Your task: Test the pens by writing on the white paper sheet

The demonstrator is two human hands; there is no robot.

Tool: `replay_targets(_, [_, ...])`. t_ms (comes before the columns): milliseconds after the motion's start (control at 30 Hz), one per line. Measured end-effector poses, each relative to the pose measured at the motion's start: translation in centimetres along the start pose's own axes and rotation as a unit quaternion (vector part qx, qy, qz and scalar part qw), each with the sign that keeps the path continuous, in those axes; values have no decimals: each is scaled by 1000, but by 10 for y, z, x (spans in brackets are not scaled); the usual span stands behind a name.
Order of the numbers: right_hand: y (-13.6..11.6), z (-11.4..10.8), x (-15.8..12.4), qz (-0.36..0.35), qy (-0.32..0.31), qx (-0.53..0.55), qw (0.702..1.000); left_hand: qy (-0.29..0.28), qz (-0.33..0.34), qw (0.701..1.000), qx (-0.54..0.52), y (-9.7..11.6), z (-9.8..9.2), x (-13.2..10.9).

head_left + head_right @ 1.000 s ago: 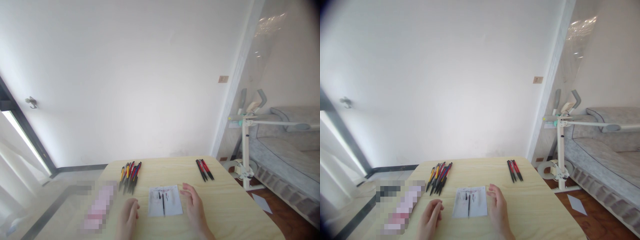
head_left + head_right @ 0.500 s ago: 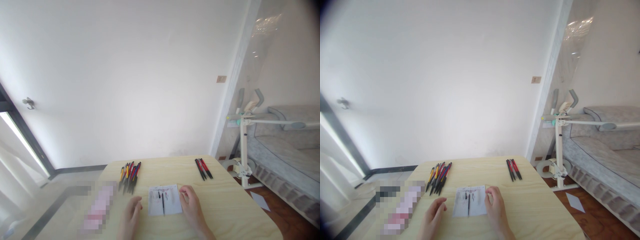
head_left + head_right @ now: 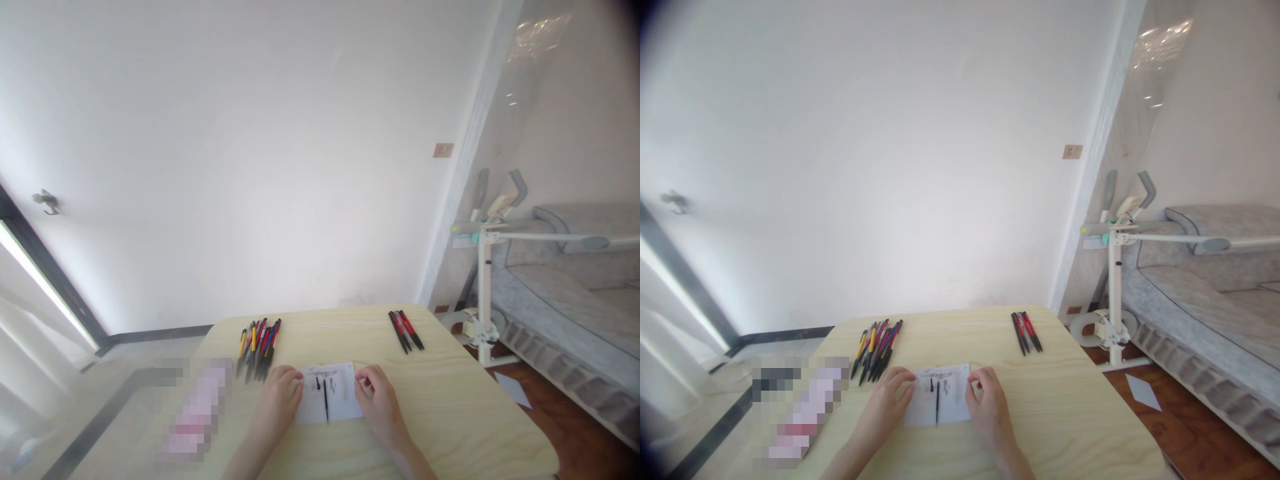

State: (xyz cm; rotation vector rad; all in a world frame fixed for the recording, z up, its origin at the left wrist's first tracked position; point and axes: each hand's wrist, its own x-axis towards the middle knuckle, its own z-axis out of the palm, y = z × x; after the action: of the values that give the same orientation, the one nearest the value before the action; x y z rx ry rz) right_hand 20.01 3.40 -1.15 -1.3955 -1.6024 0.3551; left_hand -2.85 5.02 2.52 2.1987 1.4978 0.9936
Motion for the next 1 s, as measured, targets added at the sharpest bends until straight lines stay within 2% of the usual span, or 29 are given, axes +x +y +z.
replay_targets(267, [-4, -1, 0, 10, -2, -8, 1000, -42, 44, 995, 83, -3, 6, 14])
replay_targets(433, [-10, -2, 1, 2, -6, -31, 999, -32, 49, 996, 67, 0, 6, 14])
replay_targets(600, [-30, 4, 7, -17, -35, -75, 996, -16, 52, 998, 33, -1, 5, 9])
replay_targets(700, [-44, 13, 12, -19, -61, -110, 992, 10, 27, 999, 16, -2, 3, 3])
replay_targets(800, [-53, 23, 17, -20, -93, -152, 984, 35, -31, 999, 10, -4, 2, -6])
replay_targets(900, [-58, 30, 20, -19, -120, -191, 974, 36, -85, 996, -1, -8, 2, -14])
replay_targets(1000, [-62, 35, 23, -18, -129, -218, 967, 36, -105, 994, -20, -13, 3, -20])
